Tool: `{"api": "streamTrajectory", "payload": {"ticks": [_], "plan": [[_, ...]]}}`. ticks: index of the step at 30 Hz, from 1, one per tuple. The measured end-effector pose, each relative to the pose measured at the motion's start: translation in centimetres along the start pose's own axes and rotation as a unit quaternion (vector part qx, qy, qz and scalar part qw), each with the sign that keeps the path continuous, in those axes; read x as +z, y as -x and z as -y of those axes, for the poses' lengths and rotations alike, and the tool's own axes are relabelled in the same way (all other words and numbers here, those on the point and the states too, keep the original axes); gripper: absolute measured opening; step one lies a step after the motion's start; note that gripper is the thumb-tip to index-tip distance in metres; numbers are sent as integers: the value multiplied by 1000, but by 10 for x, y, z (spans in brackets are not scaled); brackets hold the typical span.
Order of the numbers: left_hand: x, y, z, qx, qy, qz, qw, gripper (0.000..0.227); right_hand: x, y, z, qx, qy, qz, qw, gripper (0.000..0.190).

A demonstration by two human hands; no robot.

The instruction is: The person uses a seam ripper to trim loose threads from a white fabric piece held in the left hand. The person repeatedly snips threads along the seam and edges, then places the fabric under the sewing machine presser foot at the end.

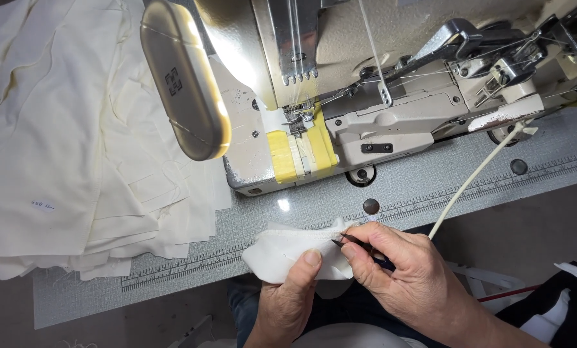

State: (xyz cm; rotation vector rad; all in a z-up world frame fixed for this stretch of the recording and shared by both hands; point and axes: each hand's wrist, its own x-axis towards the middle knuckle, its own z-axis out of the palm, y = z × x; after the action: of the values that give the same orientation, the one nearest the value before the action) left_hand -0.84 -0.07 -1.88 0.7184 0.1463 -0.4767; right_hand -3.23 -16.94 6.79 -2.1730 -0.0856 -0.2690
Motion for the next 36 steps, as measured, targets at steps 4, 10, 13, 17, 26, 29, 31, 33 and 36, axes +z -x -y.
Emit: {"api": "streamTrajectory", "payload": {"ticks": [4,10,13,17,26,29,31,33,36], "plan": [[-2,0,2,16,-34,0,999,44,1,0,-3,6,-29,-11,1000,15],[-2,-2,3,21,-16,7,1000,41,-4,-3,2,-9,-4,2,1000,13],[-5,-2,4,15,-15,6,1000,42,-5,-4,4,-6,-10,10,1000,13],[-7,-2,7,38,-63,-7,997,44,-3,-2,1,22,-14,17,1000,12],[3,2,-5,46,-311,-31,949,22,0,5,0,79,-44,-16,996,14],[9,13,-16,50,-310,15,949,32,-9,14,10,32,3,-44,999,14],[-4,16,-17,83,-346,56,933,33,-12,13,9,38,-13,-35,999,12],[-16,22,-13,118,-380,98,912,34,-20,15,13,44,-29,-27,998,11],[-31,30,-3,-128,-447,-177,867,60,-74,9,-47,128,98,-169,972,7]]}}
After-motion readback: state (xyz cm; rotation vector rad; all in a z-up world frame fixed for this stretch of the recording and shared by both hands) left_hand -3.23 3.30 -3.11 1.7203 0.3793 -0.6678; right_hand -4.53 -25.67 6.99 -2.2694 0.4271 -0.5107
